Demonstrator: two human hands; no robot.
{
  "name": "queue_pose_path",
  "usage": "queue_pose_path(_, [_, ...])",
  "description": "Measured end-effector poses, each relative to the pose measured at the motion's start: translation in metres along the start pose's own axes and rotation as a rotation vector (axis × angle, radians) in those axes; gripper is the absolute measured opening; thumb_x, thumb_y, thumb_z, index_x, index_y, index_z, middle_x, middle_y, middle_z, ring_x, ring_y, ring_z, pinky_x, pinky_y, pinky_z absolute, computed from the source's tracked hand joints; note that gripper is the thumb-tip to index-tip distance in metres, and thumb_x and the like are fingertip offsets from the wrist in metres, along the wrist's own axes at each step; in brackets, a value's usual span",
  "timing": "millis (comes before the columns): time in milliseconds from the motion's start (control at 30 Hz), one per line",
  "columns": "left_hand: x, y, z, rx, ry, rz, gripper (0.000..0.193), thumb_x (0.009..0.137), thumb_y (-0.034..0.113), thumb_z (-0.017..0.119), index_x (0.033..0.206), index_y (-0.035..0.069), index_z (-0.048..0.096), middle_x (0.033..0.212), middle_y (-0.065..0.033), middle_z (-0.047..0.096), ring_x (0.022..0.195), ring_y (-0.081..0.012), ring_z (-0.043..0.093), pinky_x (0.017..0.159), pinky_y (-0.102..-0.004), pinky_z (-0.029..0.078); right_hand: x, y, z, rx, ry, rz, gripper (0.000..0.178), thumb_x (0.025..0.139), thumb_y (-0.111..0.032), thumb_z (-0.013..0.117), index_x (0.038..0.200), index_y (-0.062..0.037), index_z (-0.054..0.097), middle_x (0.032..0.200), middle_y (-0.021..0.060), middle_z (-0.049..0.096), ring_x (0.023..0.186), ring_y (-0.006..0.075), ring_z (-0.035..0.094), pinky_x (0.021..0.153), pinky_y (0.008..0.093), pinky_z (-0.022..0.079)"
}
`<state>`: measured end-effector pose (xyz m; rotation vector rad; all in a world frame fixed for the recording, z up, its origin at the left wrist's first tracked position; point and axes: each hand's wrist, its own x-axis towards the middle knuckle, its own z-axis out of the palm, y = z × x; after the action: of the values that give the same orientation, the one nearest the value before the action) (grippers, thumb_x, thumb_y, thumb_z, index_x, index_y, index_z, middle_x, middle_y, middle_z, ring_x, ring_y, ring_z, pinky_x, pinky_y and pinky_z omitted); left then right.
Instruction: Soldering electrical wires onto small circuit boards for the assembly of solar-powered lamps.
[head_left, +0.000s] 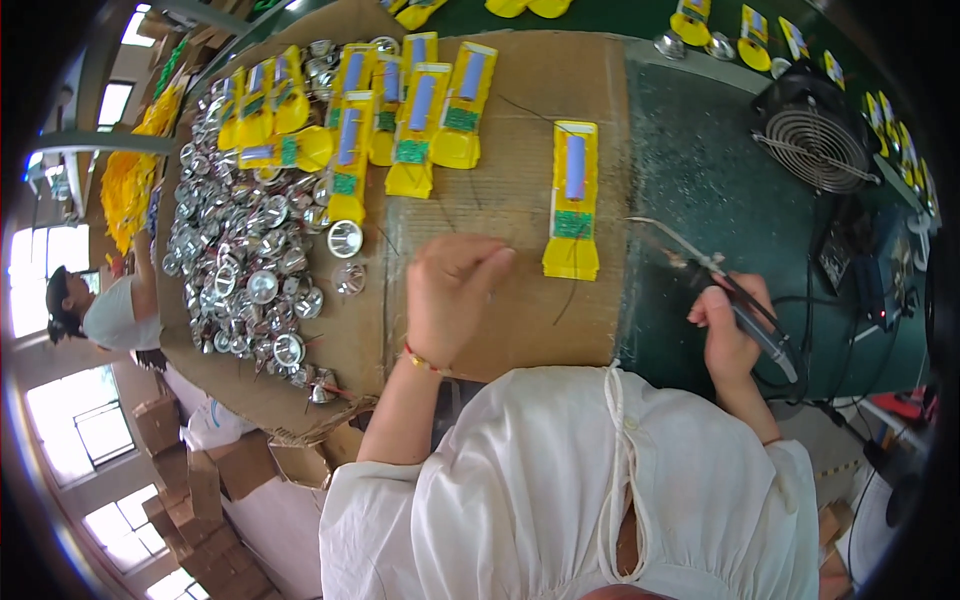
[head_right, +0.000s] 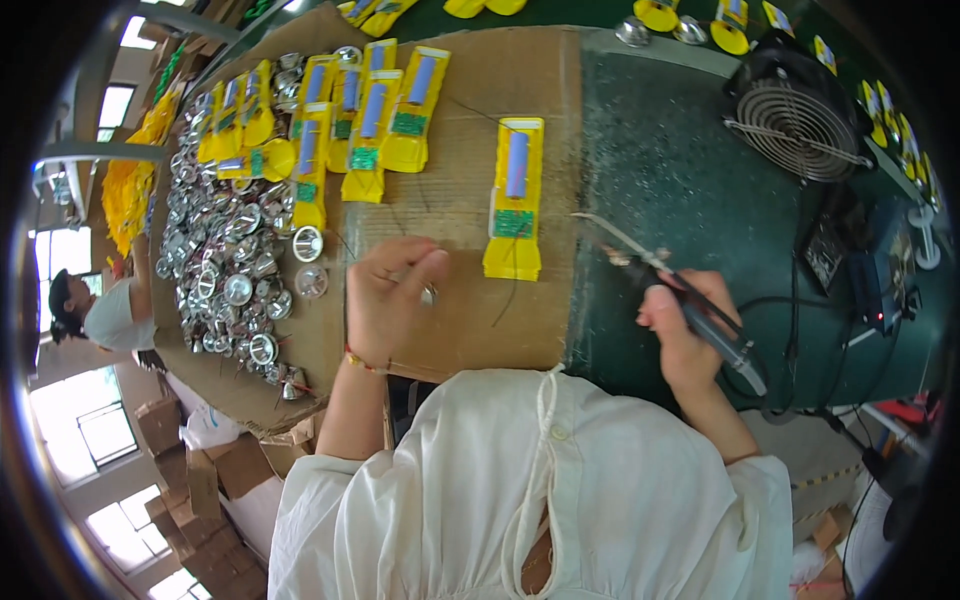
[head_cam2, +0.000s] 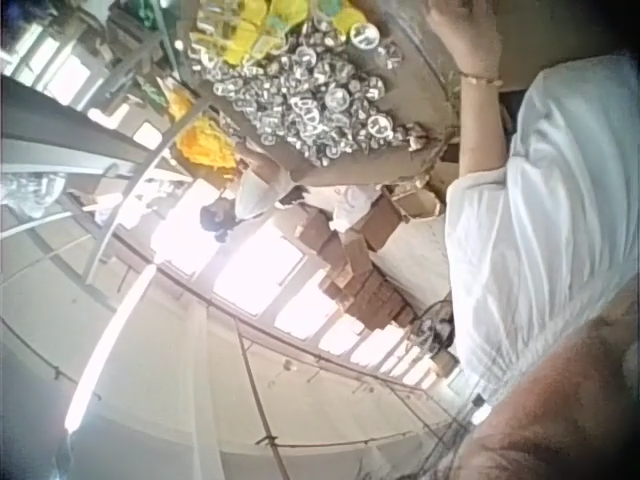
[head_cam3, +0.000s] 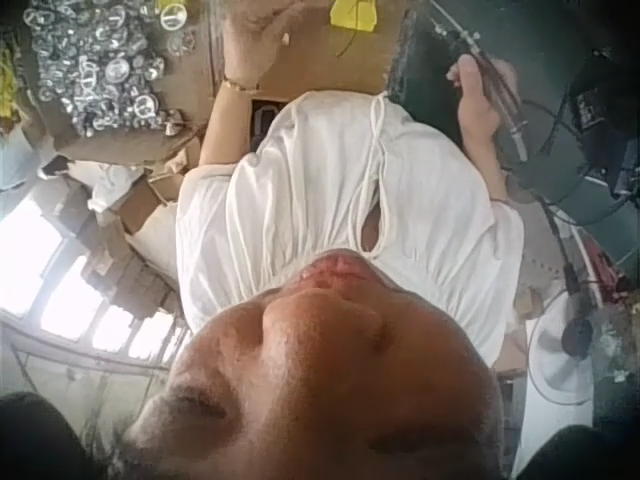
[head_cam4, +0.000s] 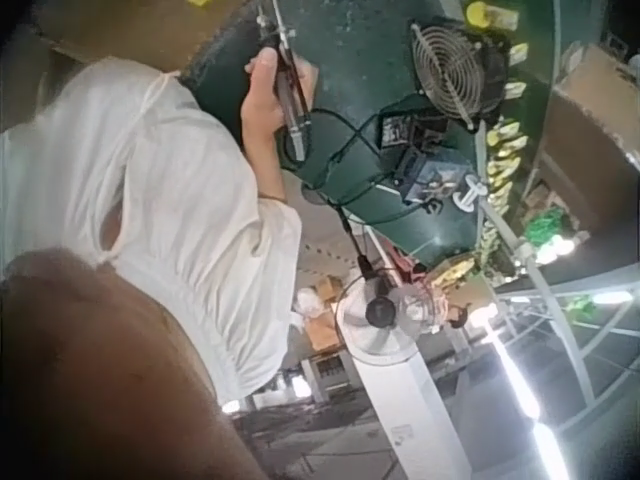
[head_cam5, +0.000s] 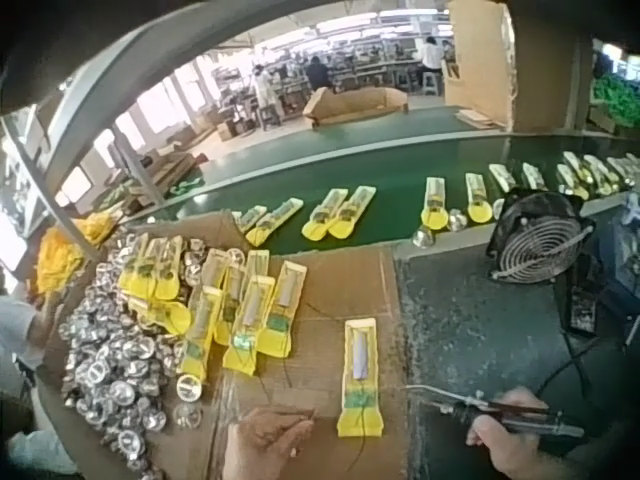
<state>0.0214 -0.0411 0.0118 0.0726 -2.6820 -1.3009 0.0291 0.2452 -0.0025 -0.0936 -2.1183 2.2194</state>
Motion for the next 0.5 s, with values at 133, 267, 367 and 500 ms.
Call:
queue_pose_path(133, [-0.002,0.011,0.039,-0.146,-0.021,-0.065,0.008,0.075,0.010,0.067,0.077,0.002,0.067,0.075,-0.0086,0.062,0.066,-0.0196,0.057,0.063,-0.0293,0.044,-0.001,0.001,0.018,-0.055,-0.113,-0.082,0.017,0.078,-0.005,0.066,0.087,0.0021,0.054,0.070,0.0071,0.060,0.058,0.0101,0.058,0.052,0.0224,0.047])
queue_pose_path(267, [0.003,0.013,0.049,-0.216,-0.032,-0.169,0.010,0.076,0.009,0.066,0.072,0.001,0.064,0.076,-0.0089,0.059,0.067,-0.0200,0.055,0.060,-0.0300,0.044,0.005,0.002,0.029,-0.108,-0.148,-0.121,0.014,0.081,-0.005,0.061,0.087,0.0025,0.051,0.069,0.0086,0.057,0.054,0.0116,0.055,0.049,0.0226,0.045])
queue_pose_path(367, [0.006,0.011,0.049,-0.135,-0.072,-0.120,0.012,0.079,0.007,0.065,0.076,-0.004,0.063,0.080,-0.0040,0.056,0.057,-0.0063,0.051,0.048,-0.0213,0.040,0.009,0.003,0.034,-0.118,-0.149,-0.092,0.013,0.081,-0.006,0.061,0.086,0.0017,0.052,0.067,0.0080,0.057,0.054,0.0111,0.055,0.048,0.0221,0.045])
queue_pose_path(500, [0.008,0.010,0.050,-0.156,-0.086,-0.160,0.013,0.079,0.008,0.065,0.075,-0.005,0.063,0.080,-0.0038,0.056,0.057,-0.0065,0.050,0.048,-0.0220,0.040,0.011,0.004,0.040,0.011,-0.105,0.038,0.015,0.078,-0.006,0.066,0.084,0.0025,0.055,0.066,0.0073,0.060,0.055,0.0089,0.057,0.050,0.0211,0.047])
